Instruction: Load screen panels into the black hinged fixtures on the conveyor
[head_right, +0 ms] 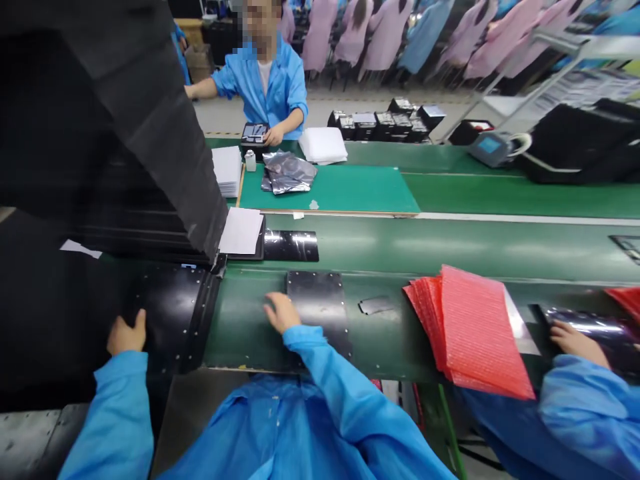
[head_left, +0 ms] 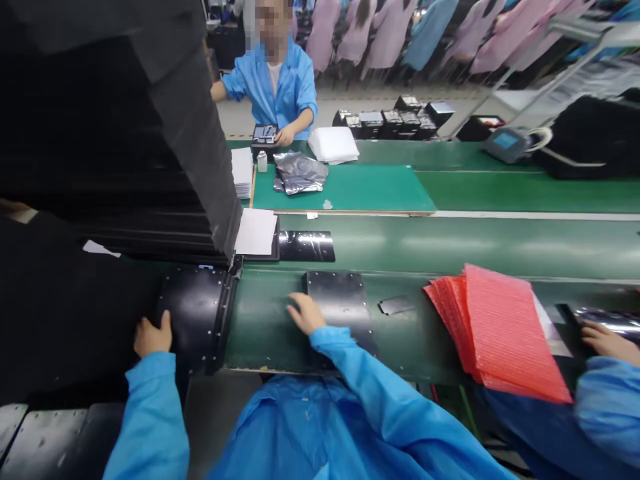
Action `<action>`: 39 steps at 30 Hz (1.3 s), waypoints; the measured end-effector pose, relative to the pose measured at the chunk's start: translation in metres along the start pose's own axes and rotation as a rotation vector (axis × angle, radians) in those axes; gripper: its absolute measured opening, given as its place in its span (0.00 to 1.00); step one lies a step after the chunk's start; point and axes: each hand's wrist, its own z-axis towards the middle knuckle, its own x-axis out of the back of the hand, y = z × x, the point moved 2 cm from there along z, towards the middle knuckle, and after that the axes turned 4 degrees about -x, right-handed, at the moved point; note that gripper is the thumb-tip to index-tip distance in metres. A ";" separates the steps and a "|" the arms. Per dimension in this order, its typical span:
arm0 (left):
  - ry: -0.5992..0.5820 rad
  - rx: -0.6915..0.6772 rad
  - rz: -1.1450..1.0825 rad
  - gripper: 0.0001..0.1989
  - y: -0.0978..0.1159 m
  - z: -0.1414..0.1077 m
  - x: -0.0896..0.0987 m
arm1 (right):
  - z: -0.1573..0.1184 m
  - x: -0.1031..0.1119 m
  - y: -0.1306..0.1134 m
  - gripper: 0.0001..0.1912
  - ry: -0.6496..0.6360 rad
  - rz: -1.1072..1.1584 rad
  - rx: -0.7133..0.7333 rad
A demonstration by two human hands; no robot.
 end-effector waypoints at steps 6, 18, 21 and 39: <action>-0.268 0.161 -0.359 0.39 -0.059 -0.046 -0.017 | 0.003 -0.105 -0.094 0.33 -0.440 0.541 -0.257; -0.245 0.043 -0.958 0.25 0.060 -0.151 -0.095 | -0.062 0.008 -0.003 0.17 0.105 0.381 -0.421; -0.352 -0.017 -0.989 0.25 0.120 -0.190 -0.122 | -0.097 0.041 0.056 0.17 0.257 0.368 -0.490; -0.489 -0.908 -0.022 0.31 0.272 -0.324 -0.129 | -0.080 0.162 0.266 0.28 0.031 -0.342 -0.310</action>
